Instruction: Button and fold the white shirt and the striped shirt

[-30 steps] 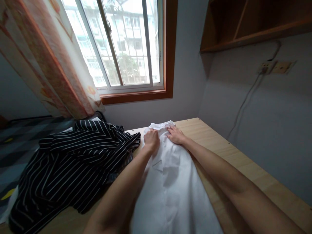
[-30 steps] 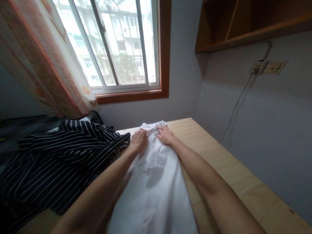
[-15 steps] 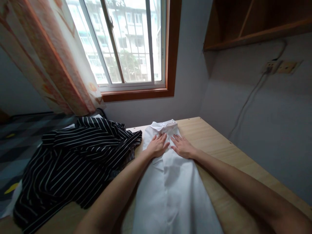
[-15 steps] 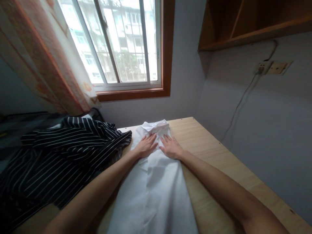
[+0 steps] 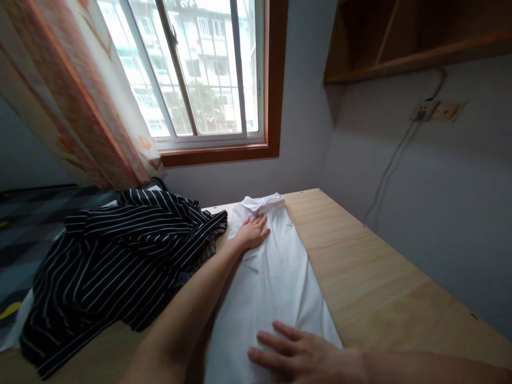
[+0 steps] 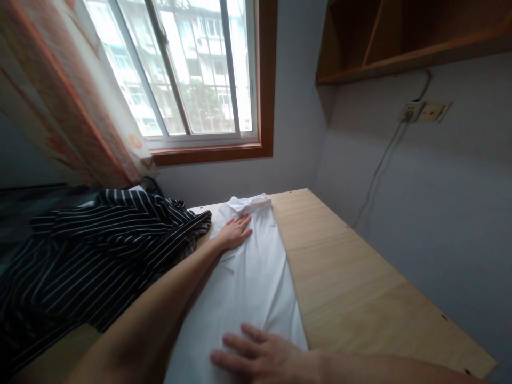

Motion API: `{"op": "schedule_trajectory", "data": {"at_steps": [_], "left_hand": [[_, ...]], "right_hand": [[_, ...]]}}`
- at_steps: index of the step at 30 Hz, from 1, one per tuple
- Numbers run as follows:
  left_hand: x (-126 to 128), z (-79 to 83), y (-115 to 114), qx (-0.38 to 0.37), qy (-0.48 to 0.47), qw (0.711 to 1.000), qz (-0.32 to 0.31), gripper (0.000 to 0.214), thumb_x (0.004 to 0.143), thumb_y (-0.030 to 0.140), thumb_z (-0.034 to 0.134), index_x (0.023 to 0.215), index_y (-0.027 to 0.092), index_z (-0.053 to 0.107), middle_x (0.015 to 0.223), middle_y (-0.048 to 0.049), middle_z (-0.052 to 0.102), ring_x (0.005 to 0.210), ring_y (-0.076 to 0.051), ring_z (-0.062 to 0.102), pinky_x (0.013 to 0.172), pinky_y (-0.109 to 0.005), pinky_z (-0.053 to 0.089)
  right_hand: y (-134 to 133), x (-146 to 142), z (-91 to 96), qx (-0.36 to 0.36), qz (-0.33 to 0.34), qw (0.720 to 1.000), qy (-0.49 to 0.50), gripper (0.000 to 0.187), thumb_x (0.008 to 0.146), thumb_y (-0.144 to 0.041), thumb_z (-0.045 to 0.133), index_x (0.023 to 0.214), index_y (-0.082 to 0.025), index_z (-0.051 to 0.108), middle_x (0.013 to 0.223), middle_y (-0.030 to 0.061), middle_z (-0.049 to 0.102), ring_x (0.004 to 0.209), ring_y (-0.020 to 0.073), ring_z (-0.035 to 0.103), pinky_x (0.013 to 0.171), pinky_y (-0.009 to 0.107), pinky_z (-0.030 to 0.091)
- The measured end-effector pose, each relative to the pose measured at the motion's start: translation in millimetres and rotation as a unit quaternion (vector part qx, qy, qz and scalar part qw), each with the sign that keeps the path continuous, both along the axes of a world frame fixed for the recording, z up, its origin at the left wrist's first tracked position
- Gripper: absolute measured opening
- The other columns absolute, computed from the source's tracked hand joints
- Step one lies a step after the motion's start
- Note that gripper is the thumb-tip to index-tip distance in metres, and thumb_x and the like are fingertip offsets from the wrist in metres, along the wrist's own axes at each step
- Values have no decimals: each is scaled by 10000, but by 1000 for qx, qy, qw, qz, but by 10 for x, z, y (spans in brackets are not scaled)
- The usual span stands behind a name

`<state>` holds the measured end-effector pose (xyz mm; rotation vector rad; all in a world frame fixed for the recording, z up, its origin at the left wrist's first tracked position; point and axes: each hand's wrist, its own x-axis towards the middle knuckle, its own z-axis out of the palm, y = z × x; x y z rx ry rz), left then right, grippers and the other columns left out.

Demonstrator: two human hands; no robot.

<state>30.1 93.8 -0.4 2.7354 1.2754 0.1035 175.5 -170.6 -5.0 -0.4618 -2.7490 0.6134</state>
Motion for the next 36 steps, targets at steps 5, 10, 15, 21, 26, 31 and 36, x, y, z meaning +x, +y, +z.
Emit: {"op": "schedule_trajectory", "data": {"at_steps": [5, 10, 15, 21, 26, 31, 36], "left_hand": [[-23, 9, -121, 89, -66, 994, 20, 534, 927, 408, 420, 1404, 169, 433, 1434, -128, 488, 1315, -247, 447, 1101, -390, 309], [-12, 88, -106, 193, -83, 976, 59, 696, 833, 468, 590, 1440, 196, 385, 1577, -151, 231, 1450, -336, 176, 1159, -530, 135], [-72, 133, 163, 109, -14, 994, -16, 845, 829, 657, 499, 1504, 199, 279, 1589, -132, 214, 1465, -346, 128, 1150, -593, 47], [-191, 86, 251, 48, -10, 998, -35, 673, 896, 659, 373, 1436, 259, 406, 1510, -106, 400, 1381, -328, 350, 1107, -560, 229], [-26, 115, 283, 115, -47, 992, 1, 746, 872, 665, 416, 1473, 229, 345, 1514, -133, 379, 1400, -333, 308, 1138, -525, 190], [94, 48, 363, -2, -1, 999, 46, 812, 868, 753, 235, 1535, 292, 200, 1607, -77, 166, 1453, -409, 111, 1096, -673, 94], [29, 39, 343, -10, 14, 999, 40, 744, 847, 777, 266, 1499, 418, 253, 1617, -54, 125, 1453, -421, 99, 1093, -670, 88]], "right_hand": [[782, 86, 198, -22, -168, 978, 122, 511, 908, -371, 560, 1395, -240, 480, 1322, 87, 604, 1231, 217, 551, 1056, 360, 423], [2408, 254, 461, 119, -497, 855, 92, 714, 861, -197, 539, 1521, -198, 266, 1529, 105, 365, 1408, 252, 323, 1171, 448, 236], [2998, 307, 231, 75, -534, 841, -43, 466, 913, -171, 407, 1358, -174, 544, 1427, 91, 515, 1344, 224, 431, 1120, 364, 310], [2723, 537, -94, 77, -415, 897, -133, 556, 968, -366, 370, 1482, -155, 359, 1549, 101, 318, 1433, 214, 284, 1164, 399, 212], [2648, 636, -31, 50, -398, 898, -179, 642, 975, -547, 286, 1514, -197, 292, 1579, 118, 236, 1461, 258, 200, 1167, 479, 152], [2626, 638, -32, 4, -437, 882, -176, 715, 909, -700, 301, 1515, -321, 267, 1603, 104, 169, 1467, 338, 126, 1146, 551, 116], [2677, 679, -1, -5, -475, 871, -124, 631, 928, -646, 331, 1441, -294, 440, 1540, 68, 358, 1420, 288, 290, 1142, 451, 209]]}}
